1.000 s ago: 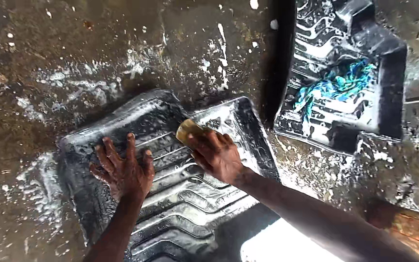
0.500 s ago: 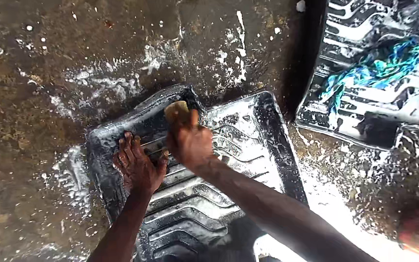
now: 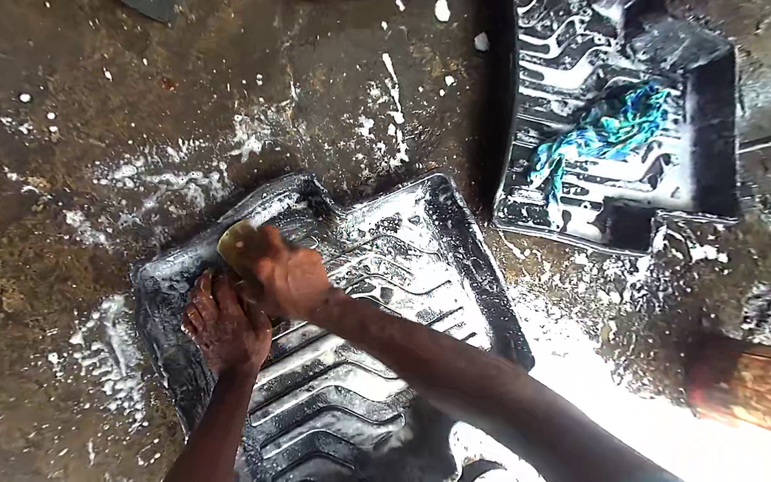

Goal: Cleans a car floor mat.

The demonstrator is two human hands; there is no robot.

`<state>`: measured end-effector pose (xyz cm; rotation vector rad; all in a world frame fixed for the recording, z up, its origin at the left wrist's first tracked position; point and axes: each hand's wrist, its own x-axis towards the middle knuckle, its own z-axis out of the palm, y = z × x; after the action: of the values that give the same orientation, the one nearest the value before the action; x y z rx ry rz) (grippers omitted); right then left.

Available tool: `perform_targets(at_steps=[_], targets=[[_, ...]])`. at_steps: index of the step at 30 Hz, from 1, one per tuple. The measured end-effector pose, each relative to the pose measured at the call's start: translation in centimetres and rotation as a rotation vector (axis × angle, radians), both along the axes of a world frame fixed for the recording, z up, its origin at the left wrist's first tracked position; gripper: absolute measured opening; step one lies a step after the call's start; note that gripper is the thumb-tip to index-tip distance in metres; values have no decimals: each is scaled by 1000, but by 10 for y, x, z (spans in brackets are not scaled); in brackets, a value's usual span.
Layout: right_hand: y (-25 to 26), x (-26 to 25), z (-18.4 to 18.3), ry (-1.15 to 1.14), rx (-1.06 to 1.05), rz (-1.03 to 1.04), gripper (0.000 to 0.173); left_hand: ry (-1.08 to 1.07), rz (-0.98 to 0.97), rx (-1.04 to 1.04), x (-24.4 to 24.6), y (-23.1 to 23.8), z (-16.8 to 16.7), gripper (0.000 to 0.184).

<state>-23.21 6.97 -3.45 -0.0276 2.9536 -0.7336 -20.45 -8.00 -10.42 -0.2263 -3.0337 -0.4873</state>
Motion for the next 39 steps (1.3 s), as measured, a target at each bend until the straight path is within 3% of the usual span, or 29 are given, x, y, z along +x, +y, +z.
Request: perform_targets(at_steps=[6,12,17,21,25,27,29,33,39], targets=[[156,77,-2,199,257,147,48,-5,-38,3,1,0,0,60],[213,131,26,58,405,-368,53,2,-36,5,0,-1,-1,60],[209,191,33,125,44,-497,71,49,-33,-5,-2,-1,-6,61],[212,216,25,114,-145,-594,76,20,-51,-31,-9,-3,-3,54],[239,240,50,133,-151,-590,79,-308,-173,331,-28,-43,58,39],[261,264,61,135,-151,-622,80,-260,-91,381,-12,-79,89,37],[283,294,63,129,-166,-671,80,-272,98,365,20,-119,98,35],[309,343,51,108,-242,-805,82,-634,436,459,82,-182,82,37],[320,375,33,167,-257,-772,89,-874,453,497,148,-187,73,43]])
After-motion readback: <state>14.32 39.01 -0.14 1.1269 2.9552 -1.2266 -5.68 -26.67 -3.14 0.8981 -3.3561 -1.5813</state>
